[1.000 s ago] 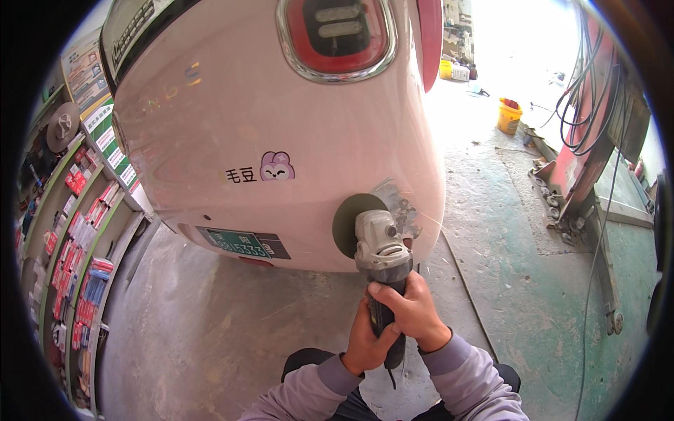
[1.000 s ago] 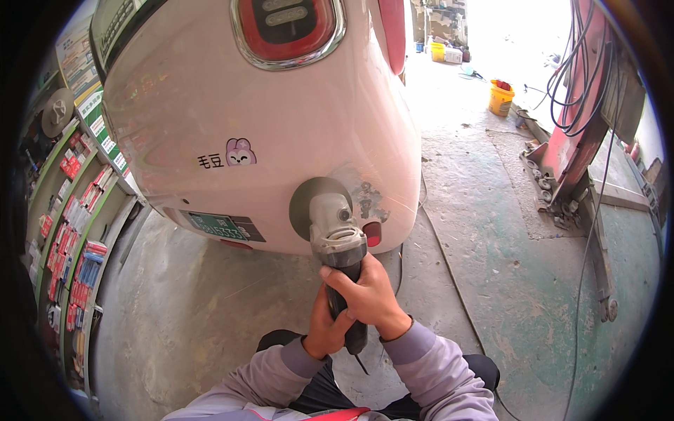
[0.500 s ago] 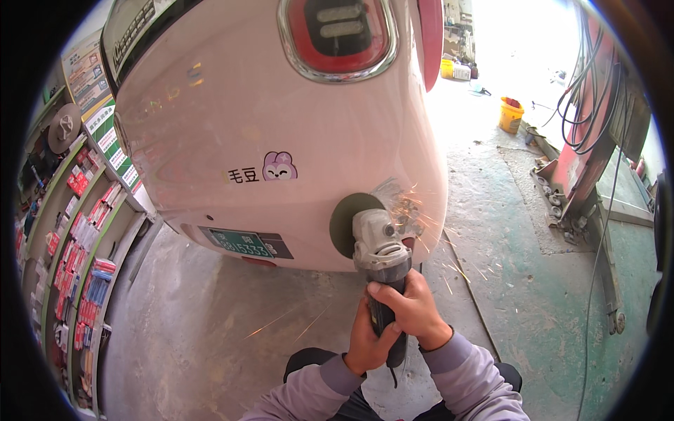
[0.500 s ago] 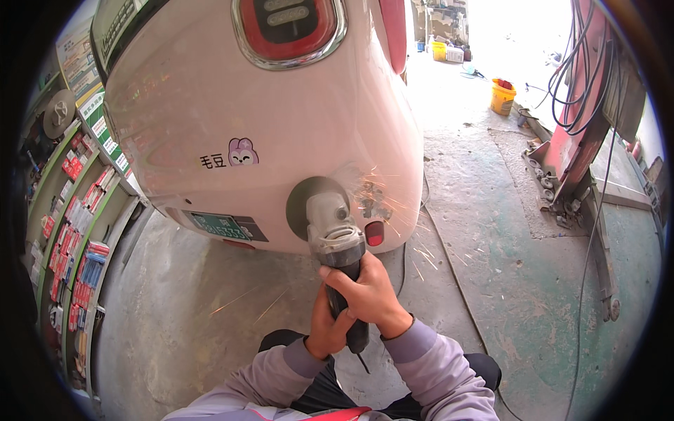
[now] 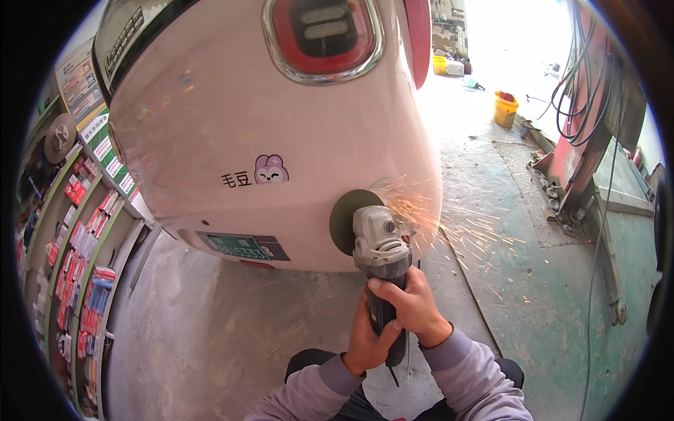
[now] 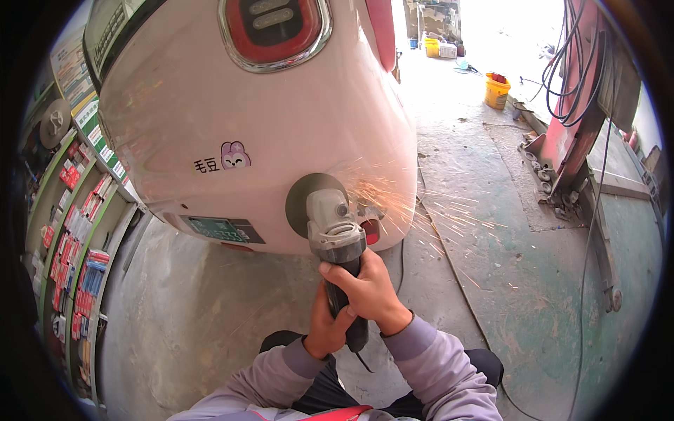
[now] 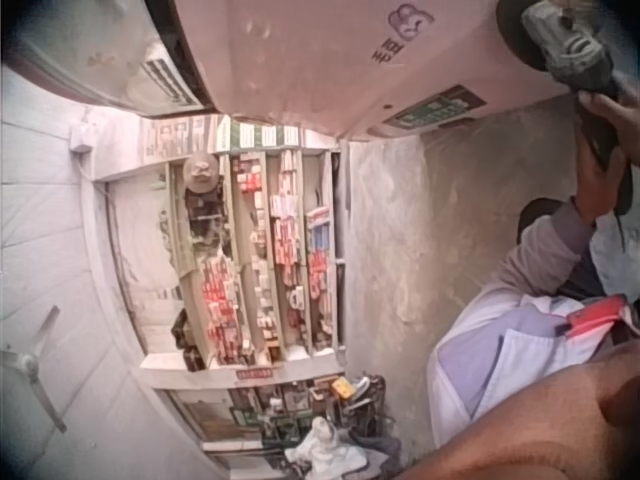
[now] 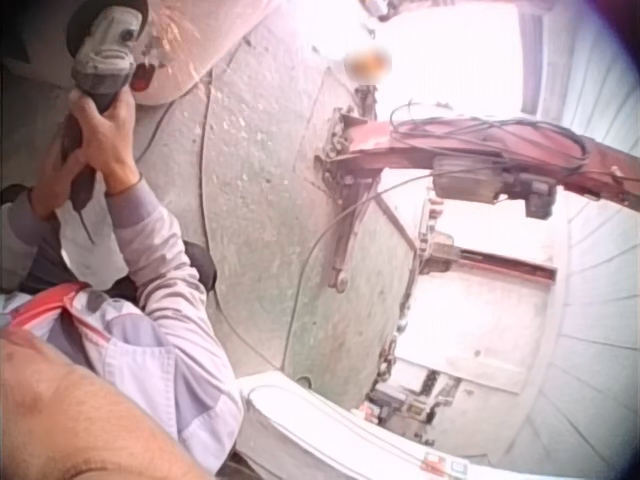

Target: The person uses an angle grinder to remove paint from the rear body panel of a pink scooter. They hold the tool with both hands and move it across the surface, creating sparks, then stop and inspect the area.

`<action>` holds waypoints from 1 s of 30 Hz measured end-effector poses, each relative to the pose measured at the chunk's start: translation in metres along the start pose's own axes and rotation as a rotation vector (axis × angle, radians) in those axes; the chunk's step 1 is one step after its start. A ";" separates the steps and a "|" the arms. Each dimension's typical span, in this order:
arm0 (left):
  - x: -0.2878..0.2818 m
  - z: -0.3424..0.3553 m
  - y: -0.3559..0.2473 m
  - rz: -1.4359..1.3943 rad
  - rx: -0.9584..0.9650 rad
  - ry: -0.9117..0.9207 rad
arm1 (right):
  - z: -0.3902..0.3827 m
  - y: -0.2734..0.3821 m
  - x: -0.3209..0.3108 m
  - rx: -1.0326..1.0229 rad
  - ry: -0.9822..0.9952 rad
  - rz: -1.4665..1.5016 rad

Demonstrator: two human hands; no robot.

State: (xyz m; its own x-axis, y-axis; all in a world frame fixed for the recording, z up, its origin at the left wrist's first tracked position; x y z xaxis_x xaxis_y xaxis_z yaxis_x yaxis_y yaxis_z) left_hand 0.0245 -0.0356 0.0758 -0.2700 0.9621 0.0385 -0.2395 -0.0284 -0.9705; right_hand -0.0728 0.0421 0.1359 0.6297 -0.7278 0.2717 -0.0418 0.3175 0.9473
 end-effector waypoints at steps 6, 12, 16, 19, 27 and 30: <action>0.001 0.012 -0.007 0.048 0.000 0.034 | 0.005 0.006 -0.004 -0.097 -0.029 0.141; 0.006 0.018 -0.019 0.070 0.002 0.054 | 0.004 0.008 -0.009 -0.052 -0.027 0.276; 0.007 0.016 -0.022 0.124 0.028 0.015 | 0.005 0.006 -0.009 -0.079 -0.006 0.173; 0.006 0.016 -0.023 0.139 0.073 0.003 | 0.005 0.005 -0.009 -0.056 -0.010 0.279; 0.006 0.018 -0.021 0.153 0.053 0.016 | 0.007 0.006 -0.010 -0.074 0.015 0.264; 0.004 0.015 -0.018 0.165 0.046 0.002 | 0.007 0.002 -0.011 -0.054 0.020 0.302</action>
State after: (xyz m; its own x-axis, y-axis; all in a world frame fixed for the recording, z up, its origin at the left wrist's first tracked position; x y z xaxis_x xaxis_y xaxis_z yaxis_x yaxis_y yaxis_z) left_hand 0.0133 -0.0357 0.0969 -0.3070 0.9440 -0.1209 -0.2349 -0.1983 -0.9516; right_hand -0.0853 0.0460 0.1360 0.6107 -0.5833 0.5355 -0.1881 0.5500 0.8137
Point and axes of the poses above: each hand's wrist, its own z-axis towards the middle knuckle, its own x-axis out of the palm, y = z × x, the point moved 5 cm from there along z, towards the middle knuckle, and after that the axes turned 7 degrees about -x, right-handed, at the moved point
